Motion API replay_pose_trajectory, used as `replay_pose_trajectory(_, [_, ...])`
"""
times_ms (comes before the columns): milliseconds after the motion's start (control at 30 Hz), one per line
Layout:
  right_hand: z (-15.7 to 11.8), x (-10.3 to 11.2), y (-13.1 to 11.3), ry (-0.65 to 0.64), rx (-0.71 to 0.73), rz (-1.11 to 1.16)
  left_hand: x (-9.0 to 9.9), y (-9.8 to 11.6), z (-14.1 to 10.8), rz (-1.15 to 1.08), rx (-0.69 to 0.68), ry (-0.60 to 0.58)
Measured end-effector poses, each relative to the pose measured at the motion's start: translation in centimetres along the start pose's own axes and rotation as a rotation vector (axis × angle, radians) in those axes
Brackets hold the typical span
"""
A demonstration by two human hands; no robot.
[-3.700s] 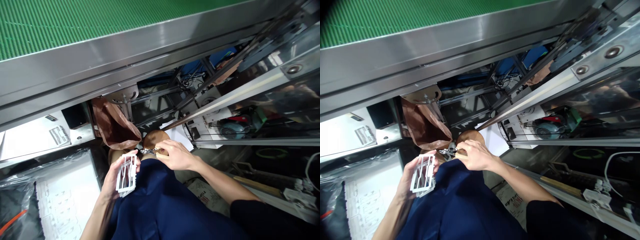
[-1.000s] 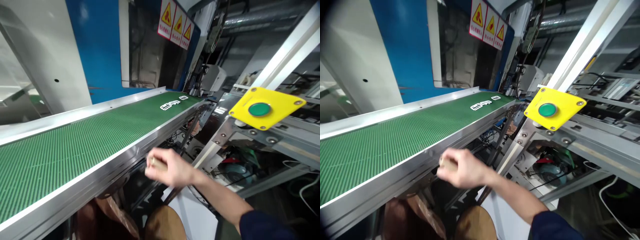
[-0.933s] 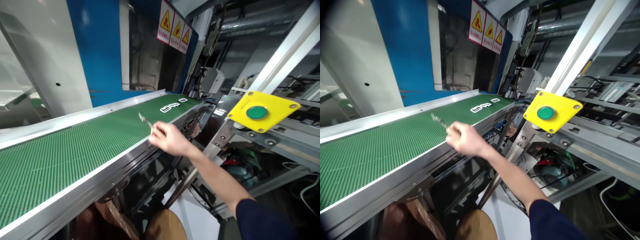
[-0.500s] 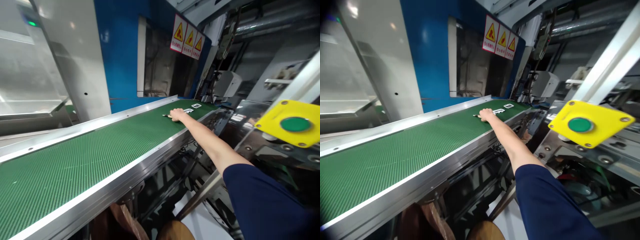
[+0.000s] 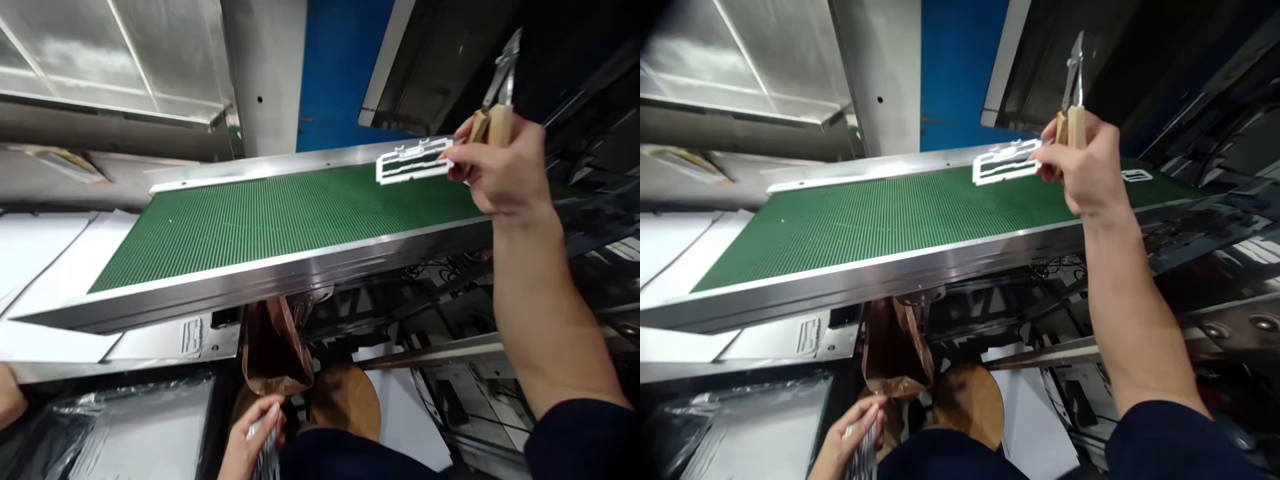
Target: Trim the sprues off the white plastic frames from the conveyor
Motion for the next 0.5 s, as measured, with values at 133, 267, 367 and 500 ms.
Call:
replay_pose_trajectory(133, [-13.0,-0.8,-6.4,-0.535,-0.160,0.546,-1.3,2.2,-1.3,0.070,-0.238,-0.087])
replay_pose_trajectory(267, [-24.1,-4.5,-7.7,-0.941,-0.443,0.824,-1.3,3.0,-2.7,0.144,-0.193,-0.137])
replay_pose_trajectory(367, [-28.2,-6.3,-6.4,-0.969,-0.641,0.895,-0.8,2.3,-3.0,0.209,-0.135,-0.065])
replay_pose_trajectory(500, [-30.5,-6.6,-5.6,-0.965,-0.806,1.026,-0.4,0.8,-2.6,0.218,-0.098,-0.033])
Point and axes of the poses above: each hand's wrist, its own z-axis towards the middle knuckle, its own x-axis out of the back of the hand, y = z × x, the point moved 2 cm from there along z, towards the middle knuckle, and after that the axes turned 10 degrees about y, right-handed, at the moved point
